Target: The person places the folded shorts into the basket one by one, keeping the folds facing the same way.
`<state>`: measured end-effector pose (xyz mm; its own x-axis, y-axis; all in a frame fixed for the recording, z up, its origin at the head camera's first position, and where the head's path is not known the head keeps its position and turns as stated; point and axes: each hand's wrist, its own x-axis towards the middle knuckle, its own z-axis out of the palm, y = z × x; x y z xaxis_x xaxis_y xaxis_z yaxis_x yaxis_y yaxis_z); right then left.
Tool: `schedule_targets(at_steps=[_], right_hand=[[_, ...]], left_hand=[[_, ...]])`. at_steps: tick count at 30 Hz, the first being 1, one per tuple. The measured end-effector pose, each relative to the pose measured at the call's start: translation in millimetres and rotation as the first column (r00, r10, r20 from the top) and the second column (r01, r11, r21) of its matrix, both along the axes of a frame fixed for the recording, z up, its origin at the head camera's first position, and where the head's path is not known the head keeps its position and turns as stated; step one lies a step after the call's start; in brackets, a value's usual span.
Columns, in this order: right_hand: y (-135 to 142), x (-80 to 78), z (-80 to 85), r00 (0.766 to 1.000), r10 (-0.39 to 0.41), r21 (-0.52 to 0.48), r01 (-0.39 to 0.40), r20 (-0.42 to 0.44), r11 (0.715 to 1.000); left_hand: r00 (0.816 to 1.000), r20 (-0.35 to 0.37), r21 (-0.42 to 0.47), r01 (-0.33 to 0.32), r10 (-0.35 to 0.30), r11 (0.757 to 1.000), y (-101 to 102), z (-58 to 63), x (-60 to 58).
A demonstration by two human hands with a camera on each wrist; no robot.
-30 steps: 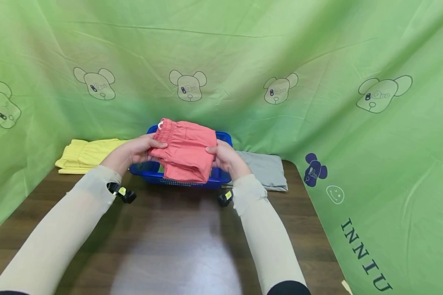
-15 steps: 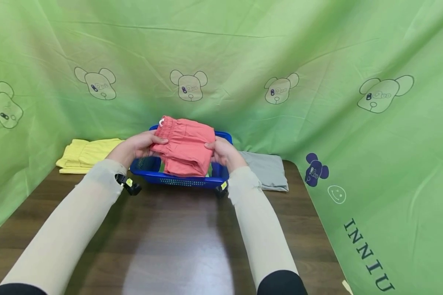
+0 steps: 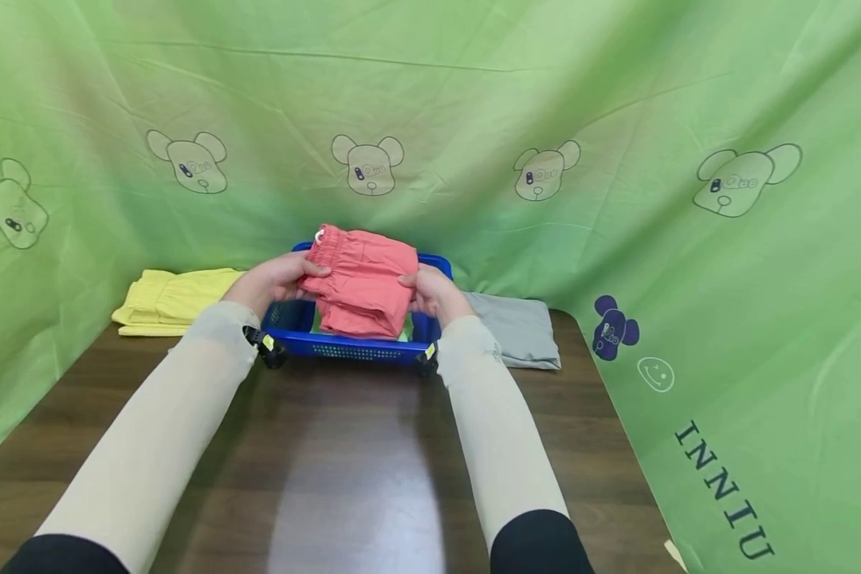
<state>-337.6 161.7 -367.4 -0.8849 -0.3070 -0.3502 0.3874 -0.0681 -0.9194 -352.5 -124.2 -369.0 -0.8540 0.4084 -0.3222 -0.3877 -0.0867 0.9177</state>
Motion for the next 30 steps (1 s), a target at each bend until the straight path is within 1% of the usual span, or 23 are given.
schedule_targets(at_steps=[5,8,12,15,22,30], right_hand=[[0,-2.4,-1.8,1.000,-0.015,0.020,0.015,0.011,1.000],[0,-3.6,-4.0,1.000,-0.018,0.035,0.018,0.016,0.999],[-1,-4.8,-7.9,1.000,-0.021,0.066,0.019,0.019,0.998],[-3,-5.1,-11.6,0.999,-0.025,0.083,0.022,0.030,0.996],[-8,-3.3,-17.1,0.998,-0.042,0.129,0.036,0.044,0.991],[-11,-4.0,-23.4,0.993,-0.094,0.131,0.085,0.066,0.988]], left_hand=[[1.000,0.014,-0.018,0.000,0.001,1.000,4,1.2,-5.1],[1.000,0.023,-0.020,-0.004,0.004,1.000,6,0.2,-5.6],[1.000,0.027,-0.028,-0.007,0.007,1.000,7,-2.6,-2.6],[0.999,0.031,-0.050,-0.010,0.012,0.999,7,-6.8,-1.0],[0.998,0.054,-0.091,-0.030,0.035,0.995,4,-21.0,-2.9],[0.999,0.030,-0.092,-0.010,0.012,0.996,3,-31.2,-3.3]])
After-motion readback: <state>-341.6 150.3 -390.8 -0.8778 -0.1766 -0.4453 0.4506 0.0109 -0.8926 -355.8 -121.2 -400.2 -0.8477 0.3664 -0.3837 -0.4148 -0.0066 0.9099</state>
